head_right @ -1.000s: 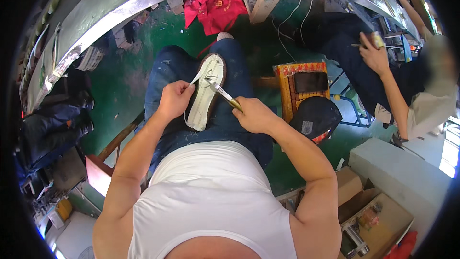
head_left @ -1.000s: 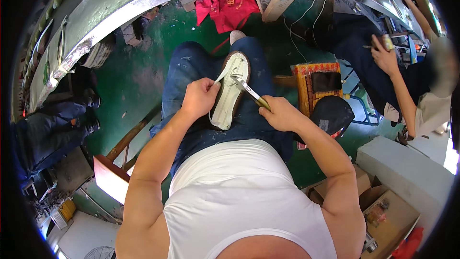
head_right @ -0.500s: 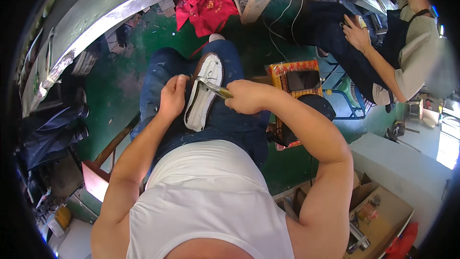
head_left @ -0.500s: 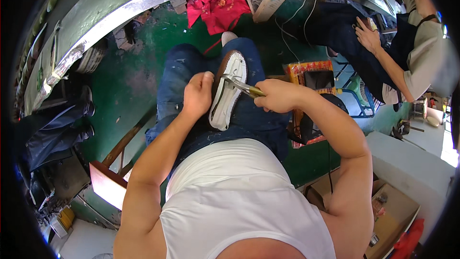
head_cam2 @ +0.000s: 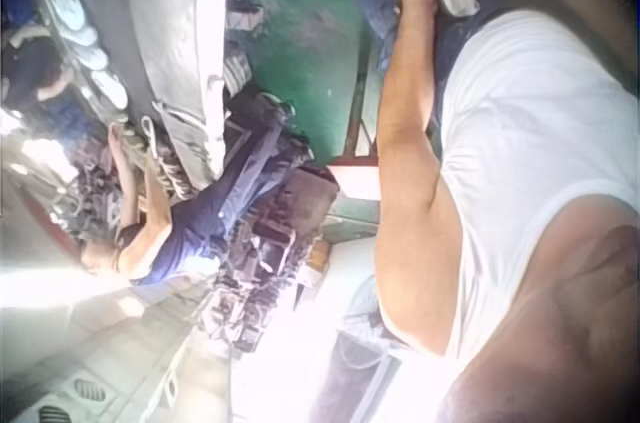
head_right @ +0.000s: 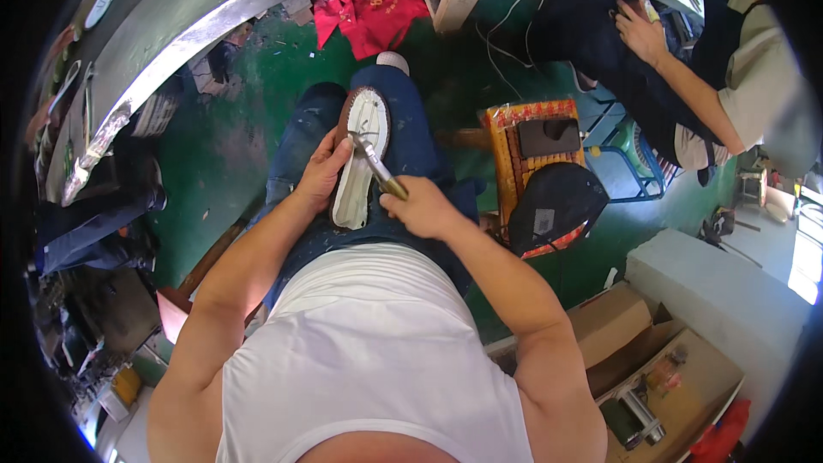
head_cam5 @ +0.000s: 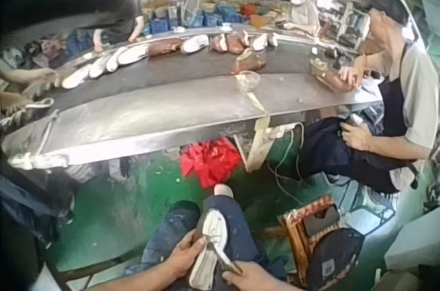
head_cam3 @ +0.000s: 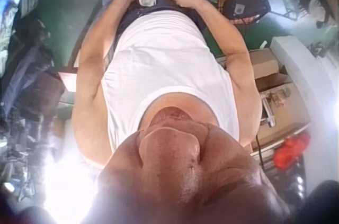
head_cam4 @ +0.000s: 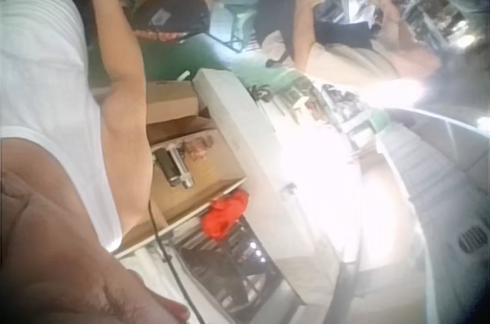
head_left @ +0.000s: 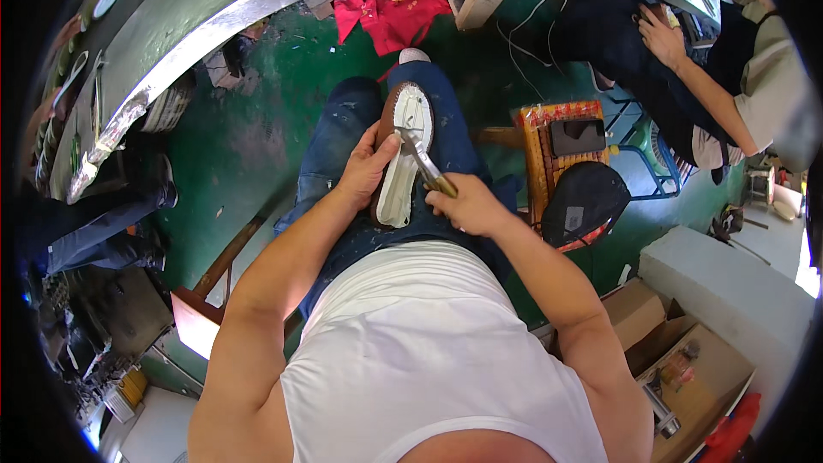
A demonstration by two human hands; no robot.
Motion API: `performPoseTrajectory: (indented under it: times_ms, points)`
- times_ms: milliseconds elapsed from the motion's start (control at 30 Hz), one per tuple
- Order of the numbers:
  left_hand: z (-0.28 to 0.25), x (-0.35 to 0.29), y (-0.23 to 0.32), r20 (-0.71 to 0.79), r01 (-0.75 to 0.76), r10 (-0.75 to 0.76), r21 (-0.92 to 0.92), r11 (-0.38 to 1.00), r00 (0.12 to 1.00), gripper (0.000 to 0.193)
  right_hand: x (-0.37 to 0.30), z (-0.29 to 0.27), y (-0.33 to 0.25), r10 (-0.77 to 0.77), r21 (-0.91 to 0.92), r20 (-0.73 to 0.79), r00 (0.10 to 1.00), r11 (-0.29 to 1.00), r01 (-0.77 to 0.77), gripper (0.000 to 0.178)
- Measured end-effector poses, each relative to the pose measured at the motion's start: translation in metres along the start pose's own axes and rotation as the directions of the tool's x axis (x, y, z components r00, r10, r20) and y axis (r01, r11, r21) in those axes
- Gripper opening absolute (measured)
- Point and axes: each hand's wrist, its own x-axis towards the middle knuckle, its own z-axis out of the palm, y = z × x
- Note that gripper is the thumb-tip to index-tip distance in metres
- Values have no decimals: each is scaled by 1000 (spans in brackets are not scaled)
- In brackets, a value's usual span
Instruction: Manually lasting shoes by pulling the upper over the last and trimming excess material using pliers and a knife.
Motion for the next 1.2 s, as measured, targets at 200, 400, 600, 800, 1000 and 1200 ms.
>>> performPoseTrajectory:
  times_ms: [200, 400, 600, 800, 1000, 1200]
  points:
    - [16, 1, 8, -20, 41, -40, 85, 996, 999, 64, 19, -72, 29, -57, 524, 538, 841, 804, -281, 44]
    - [21, 4, 18, -167, 121, -75, 289, 950, 983, 62, -4, -107, -23, 45, 36, 370, 928, 997, -63, 32]
    - [27, 8, 15, -196, 149, -63, 467, 872, 979, 57, 26, -63, -44, -287, -640, 58, 956, 724, 256, 40]
    - [28, 10, 27, -187, 257, -189, 466, 847, 964, 59, 29, -60, -41, -290, -532, 6, 957, 809, 249, 45]
    - [17, 15, 61, -61, 451, -460, 345, 823, 886, 67, -15, -69, -40, 72, -399, 80, 994, 916, -34, 34]
    - [19, 19, 62, -4, 445, -485, 401, 801, 875, 67, -25, -37, -27, -190, -749, 190, 963, 606, 267, 36]
